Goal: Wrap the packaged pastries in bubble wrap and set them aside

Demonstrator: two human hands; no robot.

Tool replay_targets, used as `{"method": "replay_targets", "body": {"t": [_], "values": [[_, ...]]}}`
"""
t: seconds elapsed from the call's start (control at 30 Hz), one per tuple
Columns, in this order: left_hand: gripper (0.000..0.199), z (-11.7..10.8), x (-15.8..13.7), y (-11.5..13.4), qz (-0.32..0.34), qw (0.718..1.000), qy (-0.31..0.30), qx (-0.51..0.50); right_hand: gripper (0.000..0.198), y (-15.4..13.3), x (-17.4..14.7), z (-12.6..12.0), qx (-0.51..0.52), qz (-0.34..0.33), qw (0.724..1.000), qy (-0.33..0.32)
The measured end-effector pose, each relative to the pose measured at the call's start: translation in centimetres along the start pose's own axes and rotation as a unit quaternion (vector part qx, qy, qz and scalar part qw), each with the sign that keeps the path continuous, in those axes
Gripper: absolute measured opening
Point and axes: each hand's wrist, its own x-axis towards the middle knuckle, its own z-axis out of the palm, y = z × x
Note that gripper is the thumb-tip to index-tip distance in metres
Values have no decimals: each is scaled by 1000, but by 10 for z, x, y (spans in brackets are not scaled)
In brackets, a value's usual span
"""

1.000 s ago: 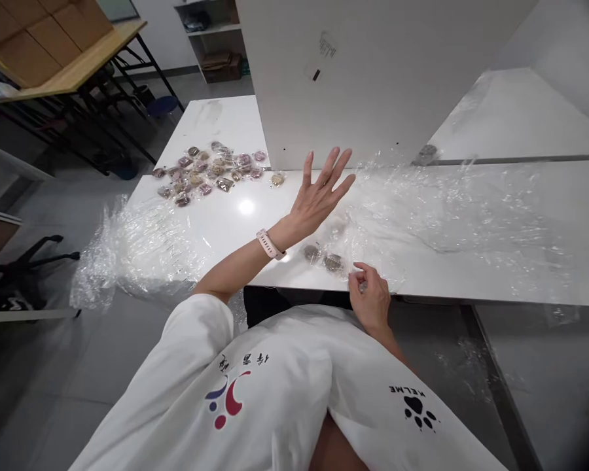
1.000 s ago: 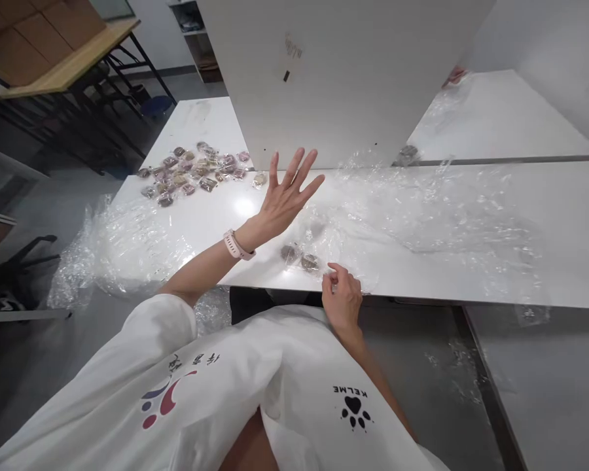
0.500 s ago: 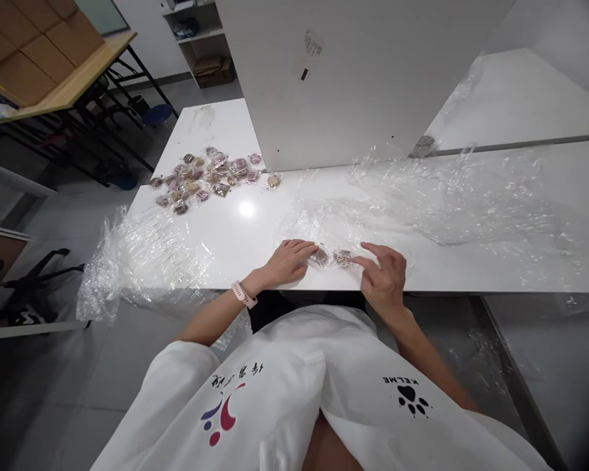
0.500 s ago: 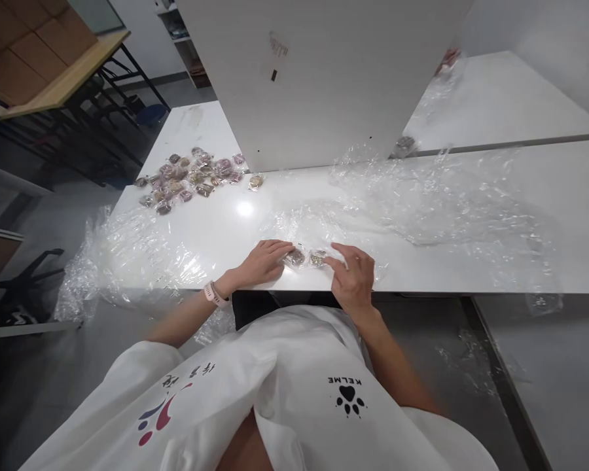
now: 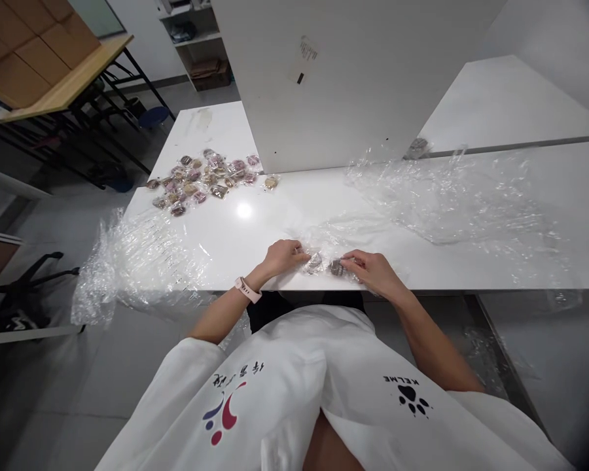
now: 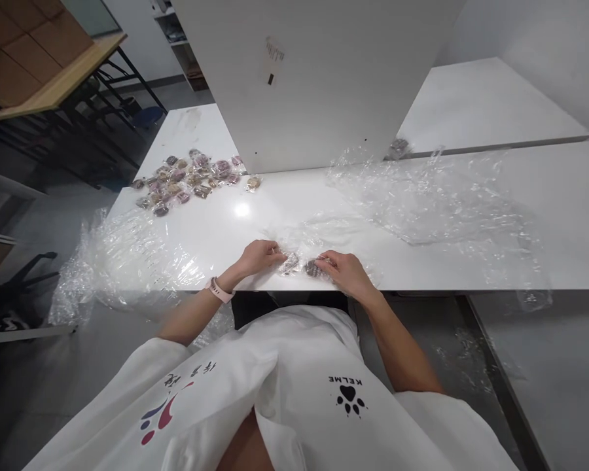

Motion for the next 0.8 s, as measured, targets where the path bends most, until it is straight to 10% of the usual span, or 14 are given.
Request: {"method": "replay_targets", "body": {"t": [0.17, 0.3, 0.67, 0.8], "values": [[31, 9, -22, -1, 101, 974, 159, 123, 36, -4, -8, 0, -155, -40, 973, 169], [43, 20, -37, -19, 285, 944, 103, 128, 46, 6, -30, 2, -148, -205, 964, 82], [30, 6, -6, -7, 68, 991, 114, 11, 40, 3, -11, 1, -2, -15, 998, 69], [29, 11, -16, -22, 81, 988, 132, 6, 45, 17, 7, -18, 6, 15, 997, 75]]}}
